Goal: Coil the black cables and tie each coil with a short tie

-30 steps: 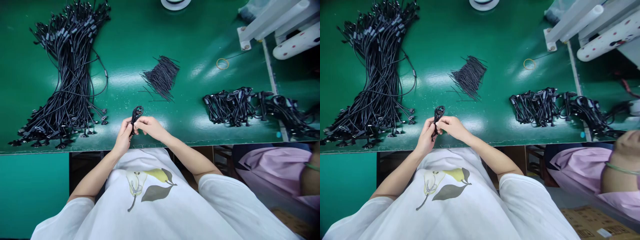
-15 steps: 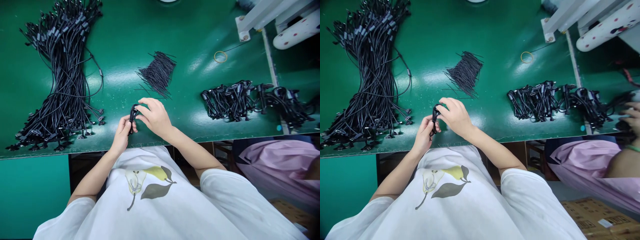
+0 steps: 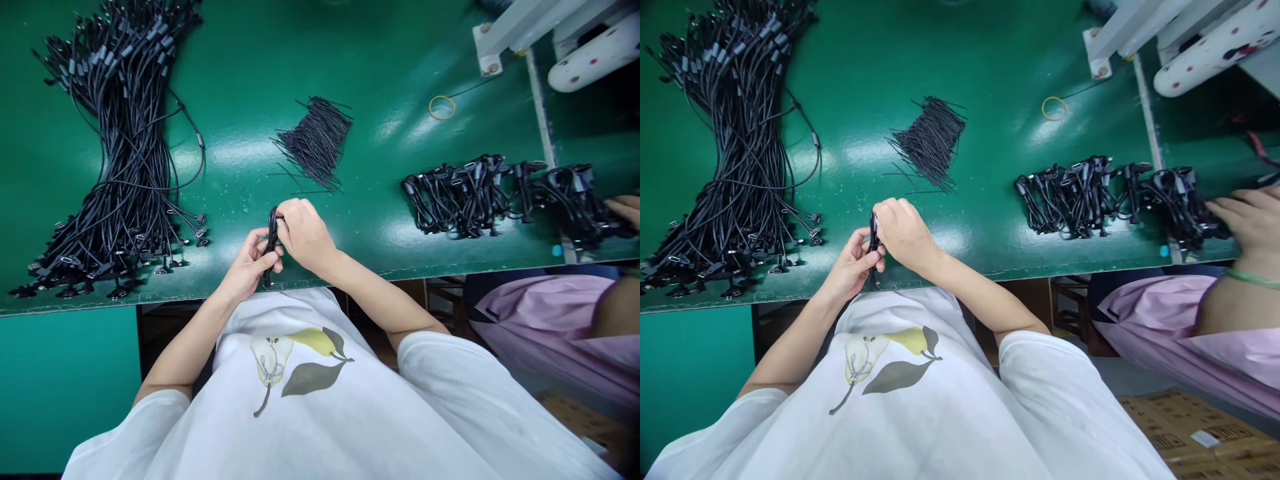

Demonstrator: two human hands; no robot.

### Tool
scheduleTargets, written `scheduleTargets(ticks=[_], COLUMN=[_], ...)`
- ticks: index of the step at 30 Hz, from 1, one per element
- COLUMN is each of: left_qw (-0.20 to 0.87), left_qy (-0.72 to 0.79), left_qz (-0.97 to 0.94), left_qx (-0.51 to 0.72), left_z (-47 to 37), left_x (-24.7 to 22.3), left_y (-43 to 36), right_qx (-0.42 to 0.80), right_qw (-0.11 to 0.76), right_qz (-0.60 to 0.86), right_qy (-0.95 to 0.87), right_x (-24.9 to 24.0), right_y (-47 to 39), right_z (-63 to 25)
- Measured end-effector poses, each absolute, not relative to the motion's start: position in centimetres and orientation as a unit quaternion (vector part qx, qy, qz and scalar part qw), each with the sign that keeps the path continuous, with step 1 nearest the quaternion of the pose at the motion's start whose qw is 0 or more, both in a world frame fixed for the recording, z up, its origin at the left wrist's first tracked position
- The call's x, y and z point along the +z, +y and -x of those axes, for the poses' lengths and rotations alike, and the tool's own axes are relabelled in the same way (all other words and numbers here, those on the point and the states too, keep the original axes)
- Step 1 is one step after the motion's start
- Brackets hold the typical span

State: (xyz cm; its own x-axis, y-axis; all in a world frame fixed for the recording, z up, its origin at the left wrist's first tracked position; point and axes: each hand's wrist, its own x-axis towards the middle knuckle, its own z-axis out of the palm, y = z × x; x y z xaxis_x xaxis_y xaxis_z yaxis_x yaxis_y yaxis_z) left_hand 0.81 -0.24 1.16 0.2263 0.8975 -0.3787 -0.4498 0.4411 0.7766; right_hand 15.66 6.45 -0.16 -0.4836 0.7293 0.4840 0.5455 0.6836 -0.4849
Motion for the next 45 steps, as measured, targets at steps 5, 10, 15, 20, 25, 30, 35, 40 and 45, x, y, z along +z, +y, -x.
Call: scheduleTargets(ticks=[5,10,15,20,25,30,35,40,45], left_qw=[0.740,0.736,0.747,0.760,0.746,0.722,0.731,0.792,0.809], left_qy=[0.418,0.442,0.441,0.422,0.440,0.489,0.482,0.426,0.413], left_qz=[-0.292,-0.275,-0.219,-0.196,-0.206,-0.182,-0.169,-0.099,-0.113], left_qx=[0.439,0.433,0.446,0.454,0.455,0.454,0.452,0.426,0.402], left_z=[-1.4,-1.9,-1.9,-2.0,-2.3,-2.3,-2.8,-2.1,-1.9], left_x=[2.0,2.6,3.2,3.0,2.1,1.5,1.6,2.2,2.7], left_y=[-0.6,-0.4,-0.2,-0.2,-0.2,0.1,0.3,0.2,-1.4], right_qx=[0.127,0.211,0.306,0.423,0.415,0.389,0.369,0.348,0.355], right_qw=[0.403,0.407,0.417,0.378,0.374,0.375,0.376,0.391,0.380], right_qz=[0.402,0.442,0.424,0.348,0.378,0.372,0.393,0.417,0.419], right_qy=[-0.813,-0.771,-0.744,-0.746,-0.738,-0.755,-0.753,-0.743,-0.744], right_x=[-1.2,-1.2,-0.1,0.3,0.2,0.1,-0.4,-0.9,-1.6], right_y=[6.5,7.2,8.2,8.1,7.1,6.4,6.4,6.6,7.0], right_z=[-14.8,-14.9,-15.9,-16.3,-15.8,-15.3,-14.8,-14.7,-14.7])
